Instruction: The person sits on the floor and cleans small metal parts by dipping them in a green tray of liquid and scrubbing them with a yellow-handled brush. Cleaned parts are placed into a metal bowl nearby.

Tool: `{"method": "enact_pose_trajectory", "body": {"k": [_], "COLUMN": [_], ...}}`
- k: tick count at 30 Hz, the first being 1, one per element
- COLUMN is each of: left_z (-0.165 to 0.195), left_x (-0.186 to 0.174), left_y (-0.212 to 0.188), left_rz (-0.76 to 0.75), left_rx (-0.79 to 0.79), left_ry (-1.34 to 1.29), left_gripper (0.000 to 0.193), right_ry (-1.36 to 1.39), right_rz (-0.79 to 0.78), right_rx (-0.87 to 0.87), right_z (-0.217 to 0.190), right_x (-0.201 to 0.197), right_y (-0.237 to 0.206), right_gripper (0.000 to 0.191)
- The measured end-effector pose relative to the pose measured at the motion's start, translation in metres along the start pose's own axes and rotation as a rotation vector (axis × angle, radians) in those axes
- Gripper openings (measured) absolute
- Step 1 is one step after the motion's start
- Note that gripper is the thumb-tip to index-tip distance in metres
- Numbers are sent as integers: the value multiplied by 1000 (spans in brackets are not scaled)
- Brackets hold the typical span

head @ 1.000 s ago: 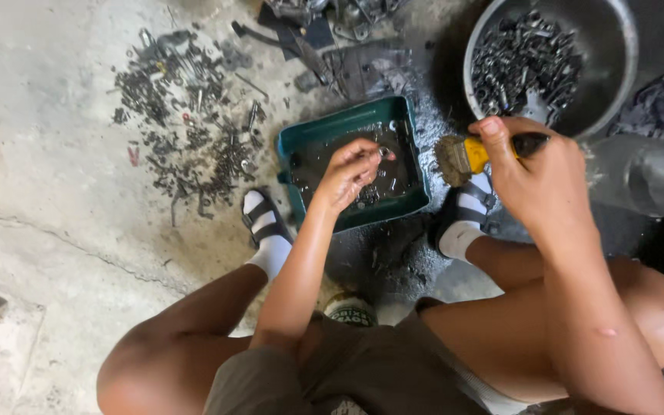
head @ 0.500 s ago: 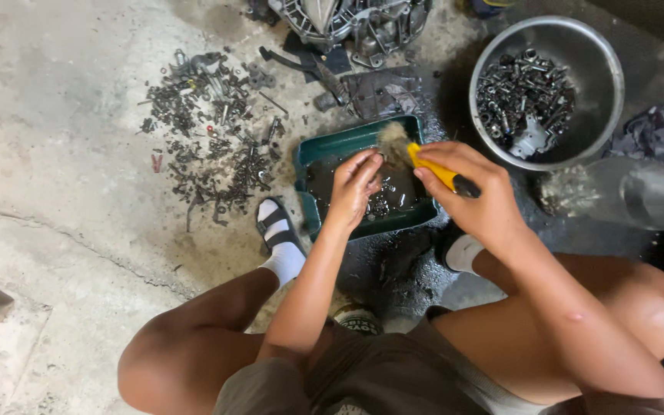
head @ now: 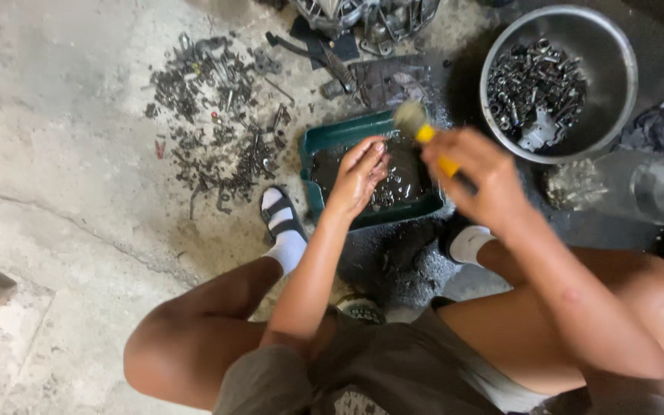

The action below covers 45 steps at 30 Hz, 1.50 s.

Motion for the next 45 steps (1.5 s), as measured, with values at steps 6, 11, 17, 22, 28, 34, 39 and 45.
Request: {"method": "enact_pose_trajectory", "body": {"k": [6,11,17,22,28,34,39,45], "left_z": [10,-4,-54,-86,-76,-78,-108,-108], "left_x": [3,3,-50,-20,104,76,-13,-65], "left_y": [-3,0,-4,5,66,74,26,-20], "left_rz": [95,-12,178,81,82,-17,165,674], "left_rx": [-18,16,-188,-246,93,178,-106,-483], "left_ry": [350,622,1618,1529,846,576,756,1045], "left_gripper": [24,17,35,48,29,28,35,21], "right_ry": [118,-13,-127,-193,-20,-37,13,72], "right_rz": [-12,92,326,409,473,464,428,462], "right_rx": [8,8,-118,-78,54,91,127,154], "right_z": [-3,11,10,2,11,21,31,33], "right_x": [0,-24,-90,-113,-107,-114,-111,-106], "right_y": [-3,-5,-15,-17,-19,-28,-38,-32], "right_gripper": [20,16,8,7,8,12,15,15]}}
Point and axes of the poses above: each hand's wrist, its own y-axis towards the middle knuckle, its own x-axis out of the palm, z = x × y, the point moved 3 cm from there along y, towards the middle knuckle, and after that the axes turned 10 degrees about y, right-handed, at the moved point
